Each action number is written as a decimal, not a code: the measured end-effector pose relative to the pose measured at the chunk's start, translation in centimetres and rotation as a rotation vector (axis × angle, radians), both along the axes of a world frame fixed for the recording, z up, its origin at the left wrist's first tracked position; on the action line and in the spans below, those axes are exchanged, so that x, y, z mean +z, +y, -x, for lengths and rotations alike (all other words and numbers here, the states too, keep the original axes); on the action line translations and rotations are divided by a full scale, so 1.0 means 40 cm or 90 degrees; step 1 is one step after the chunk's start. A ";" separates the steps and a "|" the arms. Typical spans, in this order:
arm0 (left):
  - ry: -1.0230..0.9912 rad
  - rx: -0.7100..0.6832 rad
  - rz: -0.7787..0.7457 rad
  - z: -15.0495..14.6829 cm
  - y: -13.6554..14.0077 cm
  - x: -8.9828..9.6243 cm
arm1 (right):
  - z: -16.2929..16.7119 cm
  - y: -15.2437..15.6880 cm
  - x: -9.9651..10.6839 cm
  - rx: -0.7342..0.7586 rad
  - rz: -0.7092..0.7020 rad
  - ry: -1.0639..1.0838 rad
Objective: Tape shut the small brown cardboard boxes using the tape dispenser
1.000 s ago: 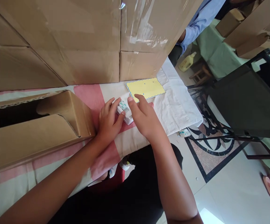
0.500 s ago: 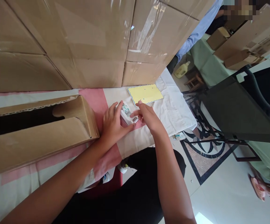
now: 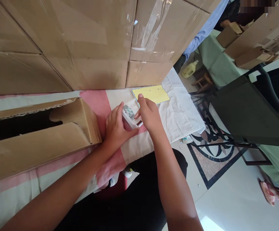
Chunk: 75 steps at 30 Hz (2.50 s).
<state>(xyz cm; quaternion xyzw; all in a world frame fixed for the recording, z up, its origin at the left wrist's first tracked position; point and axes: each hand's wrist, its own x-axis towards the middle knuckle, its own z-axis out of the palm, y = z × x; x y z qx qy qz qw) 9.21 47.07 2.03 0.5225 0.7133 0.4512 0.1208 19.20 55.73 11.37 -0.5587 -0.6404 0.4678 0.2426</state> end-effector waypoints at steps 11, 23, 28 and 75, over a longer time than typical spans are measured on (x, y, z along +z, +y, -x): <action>0.011 0.004 -0.020 -0.004 -0.003 0.004 | -0.050 -0.017 -0.011 0.007 0.048 0.045; 0.039 -0.002 -0.031 0.002 -0.002 -0.006 | -0.130 -0.041 -0.021 0.000 0.072 0.154; 0.043 -0.008 -0.029 0.004 -0.002 -0.006 | -0.210 -0.040 -0.005 -0.038 0.066 0.158; 0.068 -0.031 -0.022 -0.002 -0.010 -0.007 | -0.160 -0.191 -0.141 -0.025 -0.181 0.248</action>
